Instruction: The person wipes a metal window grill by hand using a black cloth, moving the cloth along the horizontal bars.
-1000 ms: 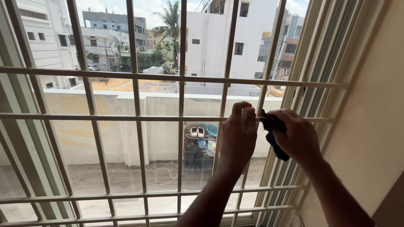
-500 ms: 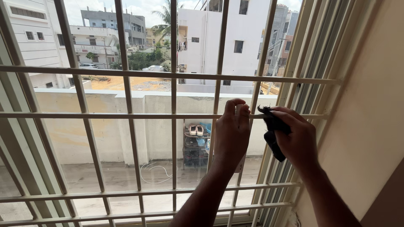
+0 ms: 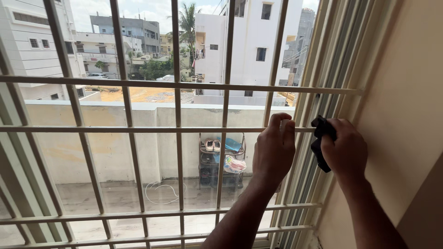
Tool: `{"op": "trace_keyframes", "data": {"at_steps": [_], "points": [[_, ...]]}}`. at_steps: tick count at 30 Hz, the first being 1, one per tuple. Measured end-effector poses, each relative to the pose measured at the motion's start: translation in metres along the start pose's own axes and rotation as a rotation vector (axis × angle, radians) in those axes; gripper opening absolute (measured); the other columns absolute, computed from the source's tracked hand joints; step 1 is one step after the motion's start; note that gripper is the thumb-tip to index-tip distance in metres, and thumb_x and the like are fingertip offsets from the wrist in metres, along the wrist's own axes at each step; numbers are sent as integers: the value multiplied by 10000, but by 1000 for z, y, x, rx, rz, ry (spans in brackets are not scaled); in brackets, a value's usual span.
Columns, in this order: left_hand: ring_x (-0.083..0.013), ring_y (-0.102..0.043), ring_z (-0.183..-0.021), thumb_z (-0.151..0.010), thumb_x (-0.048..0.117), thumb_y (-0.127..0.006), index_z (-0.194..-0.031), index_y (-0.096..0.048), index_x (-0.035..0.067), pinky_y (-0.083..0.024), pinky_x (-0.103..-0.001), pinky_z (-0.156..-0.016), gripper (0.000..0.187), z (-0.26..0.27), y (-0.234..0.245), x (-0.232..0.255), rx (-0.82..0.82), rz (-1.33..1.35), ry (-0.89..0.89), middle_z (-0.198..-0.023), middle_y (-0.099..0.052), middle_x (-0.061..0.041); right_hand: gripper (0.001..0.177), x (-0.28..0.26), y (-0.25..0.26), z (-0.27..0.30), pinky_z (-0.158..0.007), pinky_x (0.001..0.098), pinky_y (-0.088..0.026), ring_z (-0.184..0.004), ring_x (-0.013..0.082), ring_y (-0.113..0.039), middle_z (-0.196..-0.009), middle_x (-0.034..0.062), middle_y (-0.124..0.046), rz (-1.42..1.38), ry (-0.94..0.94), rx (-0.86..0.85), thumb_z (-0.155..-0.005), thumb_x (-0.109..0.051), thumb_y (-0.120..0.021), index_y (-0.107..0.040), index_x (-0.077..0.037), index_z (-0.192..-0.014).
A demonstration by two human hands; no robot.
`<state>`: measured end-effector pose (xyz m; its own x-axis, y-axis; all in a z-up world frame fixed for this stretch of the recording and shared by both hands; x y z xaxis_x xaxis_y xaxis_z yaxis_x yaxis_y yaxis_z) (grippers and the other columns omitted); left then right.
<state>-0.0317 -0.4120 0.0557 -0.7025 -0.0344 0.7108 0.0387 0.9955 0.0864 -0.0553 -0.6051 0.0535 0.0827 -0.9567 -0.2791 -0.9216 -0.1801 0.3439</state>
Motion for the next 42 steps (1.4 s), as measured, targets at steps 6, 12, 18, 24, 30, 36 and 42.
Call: {"op": "trace_keyframes", "data": {"at_steps": [6,12,18,24,30,36,42], "points": [[-319,-736,-709,-1073,308,-534,-1193,-618,94,-549,-465,-584,259,8,29,5,96,50,-63,-740,-716,-189,236,-60,-1,36,-1035,453,-546,-1145,358,-682,-1192,167,-680,-195,112,302,-935,2,-608,-659,11,-1165],[-211,-748,-663,-1069,286,-495,-1210,-612,72,-590,-379,-539,282,15,99,-12,125,81,-33,-815,-735,-117,328,-165,-23,57,-992,415,-573,-1148,324,-691,-1254,162,-667,-397,337,184,-945,22,-590,-641,0,-1269],[-228,-780,-923,-1124,269,-502,-1245,-609,63,-617,-345,-722,261,28,230,-29,287,30,-217,-1040,-788,-138,393,-274,-69,85,-944,400,-600,-1211,355,-648,-1390,191,-526,-333,199,193,-946,-4,-676,-615,-7,-1334],[-251,-763,-746,-1041,293,-483,-1211,-587,81,-610,-367,-610,291,20,315,-50,215,95,39,-1074,-783,-121,538,-322,-93,99,-1100,435,-585,-1257,368,-577,-1377,181,-448,-245,167,293,-841,105,-656,-644,-46,-1357],[-189,-737,-637,-1076,337,-496,-1250,-584,87,-568,-377,-531,317,6,298,-28,101,55,-86,-837,-769,-126,492,-304,-80,62,-1086,462,-499,-1227,338,-599,-1302,172,-560,-306,-9,555,-898,63,-702,-538,8,-1359],[-225,-706,-578,-1081,322,-505,-1236,-594,73,-529,-391,-518,306,-9,256,-6,73,124,-123,-625,-660,-143,350,-270,-82,55,-981,460,-552,-1077,354,-643,-1142,215,-611,-111,-10,416,-894,-33,-832,-726,-22,-1227],[-219,-705,-561,-1082,319,-480,-1204,-601,68,-526,-394,-480,304,-21,232,-13,168,90,-132,-661,-676,-120,249,-241,-82,12,-935,428,-590,-943,291,-750,-1009,143,-747,-178,-158,401,-904,-135,-829,-769,-40,-1126]]}}
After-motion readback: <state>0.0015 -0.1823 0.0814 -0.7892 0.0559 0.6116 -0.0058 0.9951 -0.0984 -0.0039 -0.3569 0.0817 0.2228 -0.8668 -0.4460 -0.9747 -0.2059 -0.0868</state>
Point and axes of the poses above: each hand's wrist, its own z-axis away from the middle knuckle, its own y-axis out of the back of the hand, x = y × z, the point moved 5 cm from there along -z, towards the middle knuckle
